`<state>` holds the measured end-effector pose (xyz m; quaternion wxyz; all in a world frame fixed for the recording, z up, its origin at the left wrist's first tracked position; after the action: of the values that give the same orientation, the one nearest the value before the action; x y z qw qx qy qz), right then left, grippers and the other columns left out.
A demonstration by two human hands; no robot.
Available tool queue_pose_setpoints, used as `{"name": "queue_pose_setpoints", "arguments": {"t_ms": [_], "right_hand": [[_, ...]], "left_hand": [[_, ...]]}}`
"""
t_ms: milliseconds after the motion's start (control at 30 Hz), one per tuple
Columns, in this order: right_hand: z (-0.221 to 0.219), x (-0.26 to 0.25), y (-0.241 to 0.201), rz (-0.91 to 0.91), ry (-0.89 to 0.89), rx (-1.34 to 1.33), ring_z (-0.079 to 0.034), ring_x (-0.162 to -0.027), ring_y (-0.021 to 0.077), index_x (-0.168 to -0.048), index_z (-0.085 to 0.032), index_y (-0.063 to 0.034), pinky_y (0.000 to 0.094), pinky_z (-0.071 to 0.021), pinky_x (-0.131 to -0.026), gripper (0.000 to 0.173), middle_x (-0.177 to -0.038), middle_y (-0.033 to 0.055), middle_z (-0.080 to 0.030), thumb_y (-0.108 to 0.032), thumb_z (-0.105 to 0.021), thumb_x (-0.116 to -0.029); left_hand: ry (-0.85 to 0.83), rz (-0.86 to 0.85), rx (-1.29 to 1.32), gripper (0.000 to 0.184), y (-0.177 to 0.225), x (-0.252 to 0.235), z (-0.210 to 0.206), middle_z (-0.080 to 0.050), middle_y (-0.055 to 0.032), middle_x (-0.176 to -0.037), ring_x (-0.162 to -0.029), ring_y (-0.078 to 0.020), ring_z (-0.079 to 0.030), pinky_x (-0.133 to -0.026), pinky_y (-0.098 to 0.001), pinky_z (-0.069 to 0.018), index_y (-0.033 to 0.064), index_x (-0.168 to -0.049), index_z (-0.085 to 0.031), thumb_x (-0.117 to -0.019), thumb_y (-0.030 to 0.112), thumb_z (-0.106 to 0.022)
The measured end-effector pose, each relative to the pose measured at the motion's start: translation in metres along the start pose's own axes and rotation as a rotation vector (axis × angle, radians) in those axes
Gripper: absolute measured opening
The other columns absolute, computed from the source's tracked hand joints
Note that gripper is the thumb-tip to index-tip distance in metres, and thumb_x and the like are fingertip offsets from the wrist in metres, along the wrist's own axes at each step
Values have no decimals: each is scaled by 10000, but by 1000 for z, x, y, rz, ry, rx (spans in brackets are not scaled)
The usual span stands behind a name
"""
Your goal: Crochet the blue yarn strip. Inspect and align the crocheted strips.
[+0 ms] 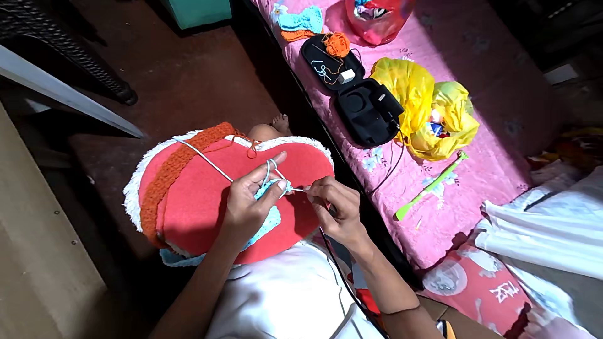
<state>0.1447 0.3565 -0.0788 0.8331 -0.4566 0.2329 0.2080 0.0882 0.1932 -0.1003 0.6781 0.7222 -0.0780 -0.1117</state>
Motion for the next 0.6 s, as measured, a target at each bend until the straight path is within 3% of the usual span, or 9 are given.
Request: {"name": "queue_pose_setpoints", "arguments": {"t_ms": [133,300,433,600], "right_hand": [[-3,1,14,-232,-4,-158,-618,-763,25,-983,-708,37,160,-515,-678,146,-879,72,-688,-50,-592,-964],[-18,1,24,-522,-19,-578,-658,-861,26,-1097,-650,40,204,-560,-784,185,-958,23,-704,49,-579,-927],[-26,-1,22,-583,-36,-647,-657,-887,40,-1217,-646,64,212,-558,-811,289,-994,48,-707,51,-557,-943],[-29,-1,21,-558,-63,-621,-668,-963,56,-1253,-658,74,224,-560,-875,320,-1114,94,-714,55,-535,-958]], "left_hand": [[-41,5,53,459,0,2,-3,-744,12,-912,-784,-80,-710,-758,-227,-607,14,-1408,-582,-950,16,-591],[-32,-29,24,572,1,5,-7,-736,34,-918,-824,-67,-711,-794,-222,-605,14,-1460,-519,-902,18,-644],[-6,-45,26,684,1,6,-6,-734,32,-896,-810,-64,-703,-797,-212,-595,29,-1521,-446,-875,3,-668],[-5,-33,46,727,-1,5,-5,-742,11,-892,-802,-83,-711,-795,-215,-597,44,-1549,-408,-871,-6,-667]]}}
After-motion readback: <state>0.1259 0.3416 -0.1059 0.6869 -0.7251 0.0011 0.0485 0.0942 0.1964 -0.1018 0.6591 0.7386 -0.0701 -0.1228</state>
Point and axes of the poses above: each hand's wrist, its own x-axis away from the middle knuckle, its own z-axis out of the back of the hand, y = z × x, the point moved 9 cm from there along -x, towards the middle knuckle
